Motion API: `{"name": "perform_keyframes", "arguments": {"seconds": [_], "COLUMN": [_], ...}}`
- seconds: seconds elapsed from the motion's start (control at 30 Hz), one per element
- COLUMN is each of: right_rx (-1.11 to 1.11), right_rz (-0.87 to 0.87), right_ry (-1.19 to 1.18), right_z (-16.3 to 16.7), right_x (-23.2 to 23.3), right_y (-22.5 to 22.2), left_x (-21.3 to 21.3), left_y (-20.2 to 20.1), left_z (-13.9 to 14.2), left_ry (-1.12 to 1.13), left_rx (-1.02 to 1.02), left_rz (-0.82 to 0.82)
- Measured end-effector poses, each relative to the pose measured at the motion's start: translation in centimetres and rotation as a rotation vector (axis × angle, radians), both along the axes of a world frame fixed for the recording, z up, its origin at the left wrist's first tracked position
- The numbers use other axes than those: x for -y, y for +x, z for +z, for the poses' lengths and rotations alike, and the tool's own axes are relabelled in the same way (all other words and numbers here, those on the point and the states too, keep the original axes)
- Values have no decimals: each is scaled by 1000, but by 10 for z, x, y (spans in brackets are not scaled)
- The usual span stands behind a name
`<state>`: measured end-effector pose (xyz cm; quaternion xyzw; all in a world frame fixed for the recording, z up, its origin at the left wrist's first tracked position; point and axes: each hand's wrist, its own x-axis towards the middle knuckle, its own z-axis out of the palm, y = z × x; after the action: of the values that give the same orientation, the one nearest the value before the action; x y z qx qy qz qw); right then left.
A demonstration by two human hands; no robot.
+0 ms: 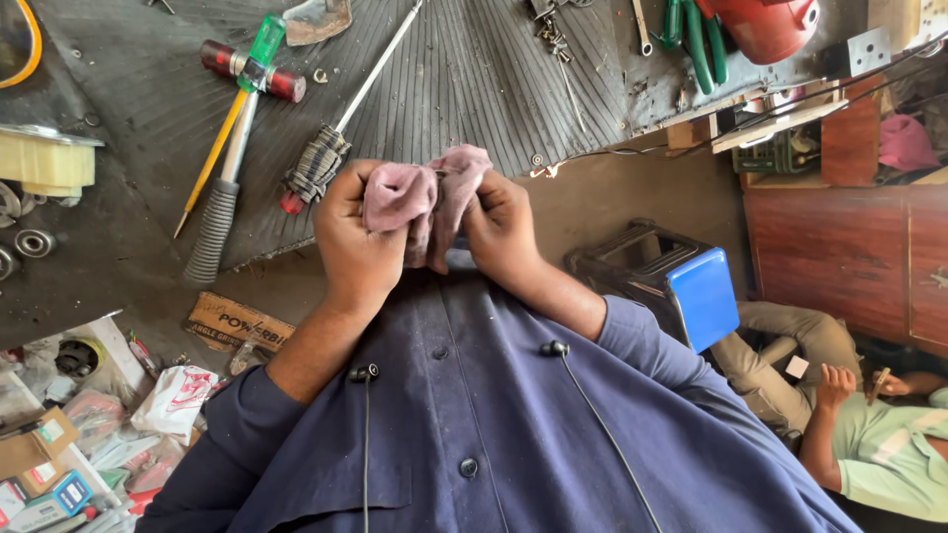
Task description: The person uses two screwdrivers to pry and remove a small metal ring from a red plastic housing. They then clean the ring with a cloth, apply grease with a small brush, and wipe it again. Finally, they place the ring onto a metal gear and use a hammer to tap it into place.
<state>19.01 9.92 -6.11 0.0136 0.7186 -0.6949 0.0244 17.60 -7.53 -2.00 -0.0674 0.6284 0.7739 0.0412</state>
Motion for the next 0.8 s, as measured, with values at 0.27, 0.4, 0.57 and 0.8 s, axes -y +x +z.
{"name": "perform_keyframes", "arguments": {"seconds": [0.27,0.4,0.57,0.8], "right_rx": [23,45,-23,-167], "right_rz": [40,126,176,96], "right_ry": [-127,-220,-16,792], "right_z": [21,33,29,41], "right_x": [-17,-26,-44,-99], "right_y": [-12,-19,-54,-106], "left_x": [13,26,-1,-49], "left_y": [-30,-40,-70,-149], "left_z": [45,82,65,4], "left_ry": [13,-494,-609,-994], "left_rx": [-244,-522,-465,-770], "left_rz": [-130,-235,-425,-202]}}
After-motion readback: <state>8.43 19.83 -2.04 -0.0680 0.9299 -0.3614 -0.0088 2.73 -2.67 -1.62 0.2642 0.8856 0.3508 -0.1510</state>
